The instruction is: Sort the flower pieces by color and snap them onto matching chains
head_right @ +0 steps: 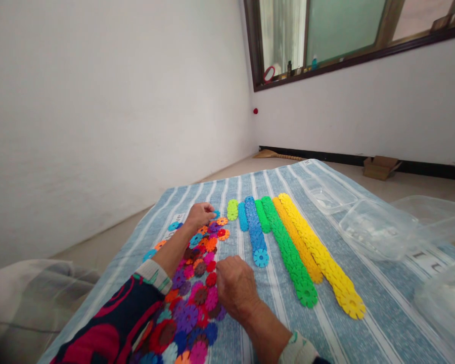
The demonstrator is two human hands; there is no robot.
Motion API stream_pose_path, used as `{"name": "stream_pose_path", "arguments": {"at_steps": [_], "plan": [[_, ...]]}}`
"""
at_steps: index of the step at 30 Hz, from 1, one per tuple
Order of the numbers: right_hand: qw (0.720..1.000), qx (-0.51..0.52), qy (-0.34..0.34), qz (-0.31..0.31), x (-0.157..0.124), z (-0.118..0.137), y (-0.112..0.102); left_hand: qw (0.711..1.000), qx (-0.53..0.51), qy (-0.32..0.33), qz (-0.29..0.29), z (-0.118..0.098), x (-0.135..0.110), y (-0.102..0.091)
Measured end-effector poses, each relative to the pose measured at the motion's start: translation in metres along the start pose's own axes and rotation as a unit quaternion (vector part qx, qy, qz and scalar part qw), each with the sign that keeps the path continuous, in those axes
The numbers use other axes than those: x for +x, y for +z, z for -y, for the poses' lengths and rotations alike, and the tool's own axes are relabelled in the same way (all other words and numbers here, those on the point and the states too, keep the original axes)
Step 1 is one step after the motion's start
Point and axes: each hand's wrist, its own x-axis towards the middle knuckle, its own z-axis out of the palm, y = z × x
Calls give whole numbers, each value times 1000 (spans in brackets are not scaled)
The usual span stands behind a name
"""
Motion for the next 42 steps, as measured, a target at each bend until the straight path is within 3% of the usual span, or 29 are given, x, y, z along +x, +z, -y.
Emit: {"name": "stream_pose_path", "arguments": {"at_steps": [6,12,22,34,42], "plan": [[1000,-3,1,2,0,-1,1,987,-113,100,48,-9,-36,10],[1000,0,5,-3,1,1,0,975,-155,140,77,-27,-55,29],[1000,10,10,23,3,-1,1,977,-126,154,73,-46,-55,50],[998,3,28,50,4,1,-1,982,-42,184,16,-55,-56,54],[998,-11,24,50,5,1,-1,978,-80,195,3,-50,-57,53]]}}
